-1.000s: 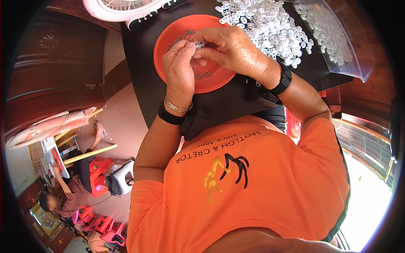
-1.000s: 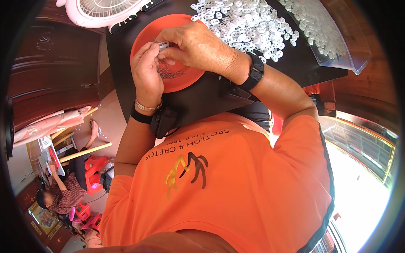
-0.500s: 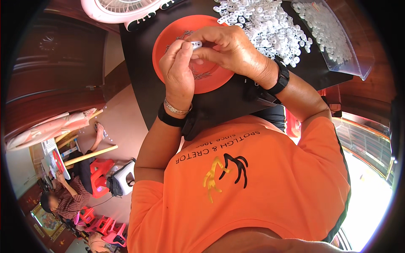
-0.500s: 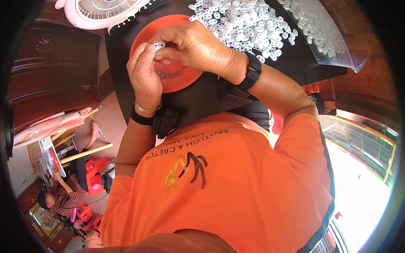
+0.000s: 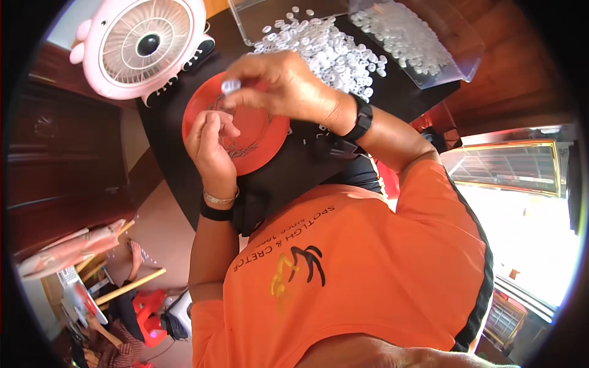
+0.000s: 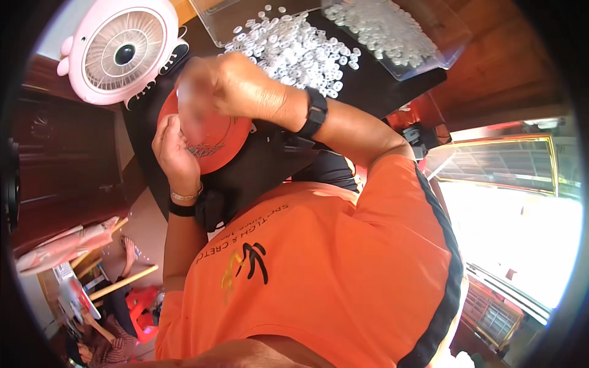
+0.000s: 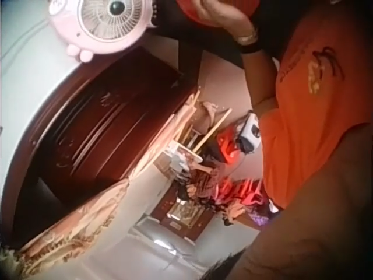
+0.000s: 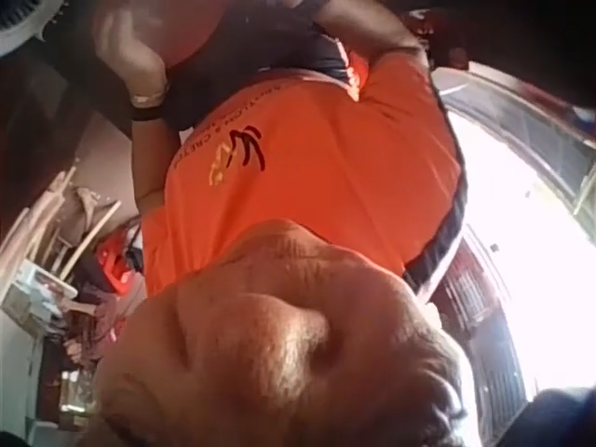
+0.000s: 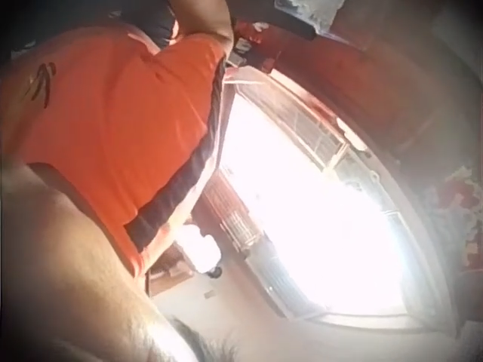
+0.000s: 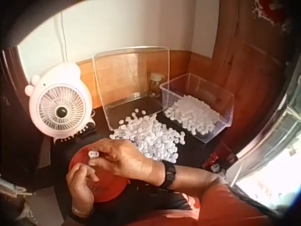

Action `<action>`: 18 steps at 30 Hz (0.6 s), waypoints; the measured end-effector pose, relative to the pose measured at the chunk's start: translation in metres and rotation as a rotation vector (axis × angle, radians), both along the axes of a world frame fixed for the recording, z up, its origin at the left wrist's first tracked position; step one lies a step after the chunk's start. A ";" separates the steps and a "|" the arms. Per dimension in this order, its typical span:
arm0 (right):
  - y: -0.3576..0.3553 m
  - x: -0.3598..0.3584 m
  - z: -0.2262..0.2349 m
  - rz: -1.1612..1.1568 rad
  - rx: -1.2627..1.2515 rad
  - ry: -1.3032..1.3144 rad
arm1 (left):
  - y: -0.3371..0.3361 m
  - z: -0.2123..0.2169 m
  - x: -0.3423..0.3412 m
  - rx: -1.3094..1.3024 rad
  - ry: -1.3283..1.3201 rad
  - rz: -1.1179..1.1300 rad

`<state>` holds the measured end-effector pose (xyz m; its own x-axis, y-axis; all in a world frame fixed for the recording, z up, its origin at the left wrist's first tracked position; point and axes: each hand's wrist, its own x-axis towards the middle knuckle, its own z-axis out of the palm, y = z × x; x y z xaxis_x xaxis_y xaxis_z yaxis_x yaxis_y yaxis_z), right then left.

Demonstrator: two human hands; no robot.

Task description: Assembling small plastic components onto metal hooks.

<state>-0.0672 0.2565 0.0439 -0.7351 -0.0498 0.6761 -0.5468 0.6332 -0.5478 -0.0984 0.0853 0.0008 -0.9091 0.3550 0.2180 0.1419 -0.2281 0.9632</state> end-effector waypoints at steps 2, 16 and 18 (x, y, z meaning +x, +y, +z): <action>0.020 0.005 0.027 -0.101 0.025 0.053 | 0.002 0.000 -0.001 0.011 -0.010 -0.026; 0.127 0.021 0.069 -0.465 0.000 0.108 | 0.003 0.000 -0.004 0.026 0.019 -0.107; 0.094 0.005 0.052 -0.336 0.026 -0.203 | 0.001 -0.005 -0.007 0.027 -0.002 -0.077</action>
<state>-0.0624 0.3504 0.0959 -0.8322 0.2010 0.5168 -0.1890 0.7734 -0.6051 -0.1053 0.0862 -0.0045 -0.8797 0.4179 0.2271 0.1215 -0.2643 0.9568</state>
